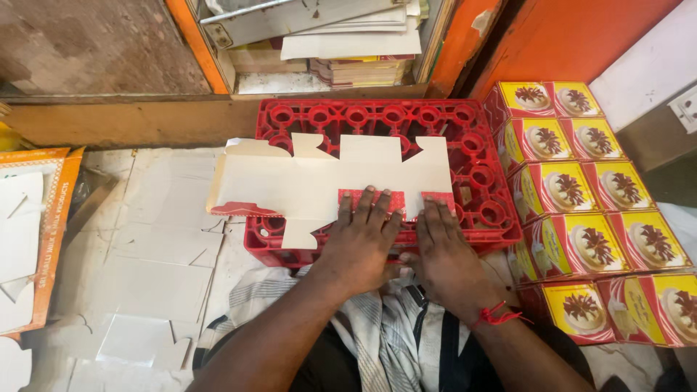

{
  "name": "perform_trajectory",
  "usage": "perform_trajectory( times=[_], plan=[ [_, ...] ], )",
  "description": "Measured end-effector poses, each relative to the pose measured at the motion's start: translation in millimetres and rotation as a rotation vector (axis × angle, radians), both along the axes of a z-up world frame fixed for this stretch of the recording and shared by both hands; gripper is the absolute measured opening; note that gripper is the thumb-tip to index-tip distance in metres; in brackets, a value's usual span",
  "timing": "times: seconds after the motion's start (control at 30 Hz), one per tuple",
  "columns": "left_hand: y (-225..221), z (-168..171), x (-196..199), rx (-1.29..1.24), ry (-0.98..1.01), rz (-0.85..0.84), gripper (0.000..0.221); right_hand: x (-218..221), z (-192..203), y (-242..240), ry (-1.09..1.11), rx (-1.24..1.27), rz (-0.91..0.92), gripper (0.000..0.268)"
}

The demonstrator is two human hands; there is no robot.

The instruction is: The person folds cardboard sweet boxes by hand on a plastic crate, creasing the edges and interlocking the tabs to form the final box shape.

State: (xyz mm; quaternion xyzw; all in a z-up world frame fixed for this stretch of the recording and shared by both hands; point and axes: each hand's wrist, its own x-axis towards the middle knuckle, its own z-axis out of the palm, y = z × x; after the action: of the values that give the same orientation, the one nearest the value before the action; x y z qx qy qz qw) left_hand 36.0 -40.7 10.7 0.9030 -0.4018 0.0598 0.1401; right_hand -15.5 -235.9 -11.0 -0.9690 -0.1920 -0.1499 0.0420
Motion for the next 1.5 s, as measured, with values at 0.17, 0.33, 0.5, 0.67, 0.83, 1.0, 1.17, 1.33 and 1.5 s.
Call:
perform_trajectory(
  times=[0.17,0.33,0.5,0.67,0.83,1.0,1.17,1.33,1.5],
  plan=[
    [3,-1,2,0.027,0.014,0.014,0.092,2,23,-10,0.309,-0.121,-0.129,0.085],
    [7,0,3,0.059,0.039,0.054,0.088,-2,37,-25,0.463,-0.214,-0.280,0.081],
    [3,5,-1,0.177,0.044,0.110,0.083,-8,37,-44,0.296,-0.224,-0.276,0.080],
    [-4,3,-7,0.177,-0.063,0.108,0.082,-10,30,-31,0.146,-0.063,-0.203,0.070],
    [3,-2,-10,-0.014,-0.102,-0.036,0.076,-13,40,-55,0.400,0.550,-0.501,0.036],
    [3,-10,-14,-0.258,-0.026,-0.176,0.076,-10,15,-72,-0.099,0.524,-0.079,0.028],
    [4,-9,-18,-0.348,0.112,-0.283,0.061,3,20,-84,0.058,0.312,0.248,0.048],
    [14,10,-12,-0.303,-0.276,-0.058,0.049,-11,27,-54,-0.134,-0.063,-0.042,0.042],
    [0,22,-50,-0.287,-0.236,-0.171,0.041,-10,28,-16,-0.147,-0.084,-0.227,0.040]
  ],
)
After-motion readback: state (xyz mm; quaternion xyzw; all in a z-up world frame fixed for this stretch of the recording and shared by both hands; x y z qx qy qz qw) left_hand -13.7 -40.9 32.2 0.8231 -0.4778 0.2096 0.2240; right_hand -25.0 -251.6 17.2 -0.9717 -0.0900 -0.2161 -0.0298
